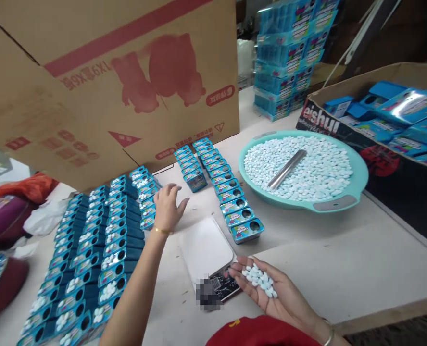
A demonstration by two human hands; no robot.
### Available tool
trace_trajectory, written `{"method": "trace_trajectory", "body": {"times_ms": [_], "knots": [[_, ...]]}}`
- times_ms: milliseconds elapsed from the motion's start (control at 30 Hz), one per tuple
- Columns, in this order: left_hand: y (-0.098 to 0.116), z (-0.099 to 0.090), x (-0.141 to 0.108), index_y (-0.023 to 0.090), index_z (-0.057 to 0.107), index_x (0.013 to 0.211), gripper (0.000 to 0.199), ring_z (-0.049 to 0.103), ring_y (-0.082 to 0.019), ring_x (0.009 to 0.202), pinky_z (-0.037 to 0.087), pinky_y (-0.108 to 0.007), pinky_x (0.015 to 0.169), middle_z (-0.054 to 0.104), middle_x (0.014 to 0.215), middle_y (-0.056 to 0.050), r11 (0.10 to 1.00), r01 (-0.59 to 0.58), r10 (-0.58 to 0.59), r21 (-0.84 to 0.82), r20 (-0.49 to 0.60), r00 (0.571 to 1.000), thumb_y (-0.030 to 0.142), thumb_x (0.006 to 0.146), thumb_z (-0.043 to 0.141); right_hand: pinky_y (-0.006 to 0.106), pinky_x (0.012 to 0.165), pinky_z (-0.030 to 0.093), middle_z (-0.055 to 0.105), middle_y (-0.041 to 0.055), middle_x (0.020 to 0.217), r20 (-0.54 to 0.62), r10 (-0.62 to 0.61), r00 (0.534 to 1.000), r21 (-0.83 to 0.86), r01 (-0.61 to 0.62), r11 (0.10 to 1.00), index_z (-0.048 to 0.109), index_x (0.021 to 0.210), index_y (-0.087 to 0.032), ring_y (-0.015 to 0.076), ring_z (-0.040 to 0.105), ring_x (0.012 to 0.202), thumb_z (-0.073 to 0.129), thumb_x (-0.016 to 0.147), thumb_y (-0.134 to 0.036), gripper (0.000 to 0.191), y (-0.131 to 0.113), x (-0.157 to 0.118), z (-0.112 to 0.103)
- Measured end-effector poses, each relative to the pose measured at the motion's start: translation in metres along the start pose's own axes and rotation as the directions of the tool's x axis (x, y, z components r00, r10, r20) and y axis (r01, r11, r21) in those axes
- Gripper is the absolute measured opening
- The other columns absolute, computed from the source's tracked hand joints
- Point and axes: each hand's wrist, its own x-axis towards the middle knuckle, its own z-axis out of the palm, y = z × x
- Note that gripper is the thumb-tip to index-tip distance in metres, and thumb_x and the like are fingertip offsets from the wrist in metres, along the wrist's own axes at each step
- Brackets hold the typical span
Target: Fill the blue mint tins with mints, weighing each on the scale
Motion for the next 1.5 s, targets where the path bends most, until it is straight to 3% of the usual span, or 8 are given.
{"method": "trace_trajectory", "body": {"times_ms": [200, 400, 500, 700, 900, 1067, 1233, 1500], "knots": [[-0.03, -0.018, -0.083, 0.02, 0.059, 0.104, 0.03, 0.045, -0.032, 0.118, 0.033, -0.046, 0.093, 0.051, 0.126, -0.014, 0.964, 0.159, -0.164, 0.213, 0.004, 0.986, 0.041, 0.082, 0.059, 0.031, 0.082, 0.056, 0.073, 0.0163, 0.093, 0.006, 0.06, 0.998, -0.05, -0.06, 0.997, 0.068, 0.093, -0.005, 0.0254, 0.07, 0.093, 0.061, 0.081, -0.016, 0.018, 0.013, -0.004, 0.004], [-0.031, -0.022, -0.082, 0.019, 0.06, 0.086, 0.01, 0.041, -0.033, 0.124, 0.028, -0.051, 0.099, 0.052, 0.129, -0.013, 0.958, 0.071, -0.093, 0.279, 0.066, 0.993, 0.023, 0.086, 0.051, 0.031, 0.082, 0.056, 0.073, 0.0172, 0.096, 0.036, 0.03, 0.999, -0.097, -0.027, 0.995, 0.067, 0.096, -0.004, 0.0248, 0.07, 0.093, 0.057, 0.084, -0.016, 0.02, 0.018, -0.014, 0.002], [-0.012, -0.045, -0.078, 0.018, 0.057, 0.084, 0.011, 0.054, -0.027, 0.108, 0.033, -0.047, 0.098, 0.06, 0.115, -0.01, 0.969, 0.003, -0.028, 0.246, 0.1, 0.995, 0.023, 0.089, 0.048, 0.031, 0.083, 0.056, 0.072, 0.018, 0.097, 0.045, -0.002, 0.999, -0.089, 0.006, 0.996, 0.066, 0.098, -0.004, 0.0246, 0.069, 0.095, 0.055, 0.085, -0.016, 0.02, 0.016, -0.017, -0.003], [0.056, -0.084, -0.075, 0.017, 0.056, 0.084, 0.014, 0.057, -0.02, 0.082, 0.043, -0.032, 0.069, 0.06, 0.096, -0.008, 0.973, -0.214, 0.183, 0.085, 0.279, 0.943, 0.026, 0.09, 0.047, 0.031, 0.084, 0.055, 0.072, 0.0165, 0.097, 0.047, -0.015, 0.999, -0.086, 0.019, 0.996, 0.065, 0.1, -0.004, 0.0243, 0.068, 0.098, 0.049, 0.088, -0.017, 0.023, 0.014, -0.021, -0.006], [0.086, -0.069, -0.068, 0.016, 0.057, 0.085, 0.013, 0.058, -0.02, 0.081, 0.045, -0.033, 0.069, 0.06, 0.092, -0.008, 0.958, -0.285, 0.278, -0.039, 0.38, 0.882, 0.027, 0.089, 0.052, 0.03, 0.083, 0.055, 0.072, 0.0165, 0.099, 0.048, -0.003, 0.999, -0.085, 0.007, 0.996, 0.064, 0.1, -0.004, 0.0229, 0.068, 0.097, 0.048, 0.09, -0.019, 0.023, 0.012, -0.022, -0.007], [0.102, -0.077, -0.082, 0.017, 0.053, 0.101, 0.02, 0.054, -0.023, 0.095, 0.047, -0.039, 0.08, 0.057, 0.109, -0.012, 0.928, -0.298, 0.332, -0.226, 0.131, 0.934, 0.032, 0.089, 0.052, 0.031, 0.086, 0.054, 0.071, 0.0157, 0.101, 0.092, 0.007, 0.996, -0.032, -0.004, 0.999, 0.064, 0.102, -0.006, 0.0219, 0.067, 0.1, 0.048, 0.089, -0.019, 0.024, 0.01, -0.02, -0.012], [0.154, -0.066, -0.127, 0.017, 0.052, 0.106, 0.019, 0.054, -0.019, 0.088, 0.049, -0.032, 0.074, 0.056, 0.101, -0.009, 0.795, -0.319, 0.507, -0.516, 0.276, 0.817, 0.026, 0.091, 0.044, 0.023, 0.07, 0.057, 0.073, 0.0043, 0.076, 0.06, 0.009, 0.998, 0.055, -0.013, 0.998, 0.065, 0.084, -0.012, 0.0123, 0.07, 0.07, 0.049, 0.089, -0.018, 0.019, 0.009, -0.014, -0.02], [0.191, -0.03, -0.152, 0.017, 0.053, 0.098, 0.013, 0.052, -0.019, 0.085, 0.051, -0.032, 0.068, 0.052, 0.1, -0.008, 0.86, -0.103, 0.316, -0.499, 0.362, 0.877, 0.017, 0.087, 0.046, 0.031, 0.084, 0.056, 0.073, 0.0036, 0.077, -0.076, -0.048, 0.996, 0.012, 0.049, 0.999, 0.067, 0.084, -0.012, 0.0172, 0.07, 0.086, 0.05, 0.083, -0.009, 0.018, 0.004, -0.022, -0.03]]}}
